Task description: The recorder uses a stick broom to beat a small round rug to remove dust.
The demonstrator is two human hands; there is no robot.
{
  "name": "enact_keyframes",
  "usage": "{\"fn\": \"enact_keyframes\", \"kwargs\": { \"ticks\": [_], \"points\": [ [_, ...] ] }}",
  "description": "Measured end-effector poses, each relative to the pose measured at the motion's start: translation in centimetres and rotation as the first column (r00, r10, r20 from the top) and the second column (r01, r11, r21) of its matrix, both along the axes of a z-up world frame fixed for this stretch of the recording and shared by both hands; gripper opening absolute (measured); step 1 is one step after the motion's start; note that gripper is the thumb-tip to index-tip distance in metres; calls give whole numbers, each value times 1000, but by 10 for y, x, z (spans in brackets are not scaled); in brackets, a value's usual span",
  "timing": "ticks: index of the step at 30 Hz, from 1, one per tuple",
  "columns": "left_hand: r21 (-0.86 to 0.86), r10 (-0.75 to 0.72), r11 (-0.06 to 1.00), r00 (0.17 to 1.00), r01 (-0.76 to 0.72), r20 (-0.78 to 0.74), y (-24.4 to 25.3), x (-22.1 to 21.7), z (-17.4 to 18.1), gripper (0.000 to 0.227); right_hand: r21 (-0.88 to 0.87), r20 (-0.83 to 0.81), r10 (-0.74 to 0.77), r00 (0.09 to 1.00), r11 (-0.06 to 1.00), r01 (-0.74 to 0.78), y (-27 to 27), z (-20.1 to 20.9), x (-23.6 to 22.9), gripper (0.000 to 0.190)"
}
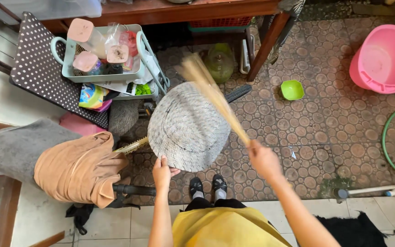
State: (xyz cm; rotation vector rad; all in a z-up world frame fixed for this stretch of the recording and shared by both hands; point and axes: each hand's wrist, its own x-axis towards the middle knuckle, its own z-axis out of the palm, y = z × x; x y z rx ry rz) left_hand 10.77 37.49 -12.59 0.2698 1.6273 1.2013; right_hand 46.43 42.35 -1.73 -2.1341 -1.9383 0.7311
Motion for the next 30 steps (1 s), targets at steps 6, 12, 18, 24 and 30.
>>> {"fn": "enact_keyframes", "kwargs": {
  "ticks": [6, 12, 18, 24, 30],
  "points": [
    [-21, -98, 995, 969, 96, -227, 4, -14, 13, 37, -112, 159, 307, 938, 950, -292, -1, -41, -58, 27],
    [-37, -74, 997, 997, 74, 3, 15, -36, -14, 38, -59, 256, -26, 966, 997, 42, 49, -42, 8, 32],
    [-9, -68, 998, 994, 69, 81, 27, -60, -19, 40, -18, -40, -28, 999, 999, 27, 10, -3, -38, 26],
    [28, -116, 993, 993, 116, 5, 33, -73, 9, 40, -121, 10, 132, 991, 984, -130, -14, -35, -82, 29],
    [57, -150, 988, 986, 146, 74, 36, -94, -10, 41, -120, 156, -132, 979, 981, 151, 4, -76, -18, 32]
  ]
}}
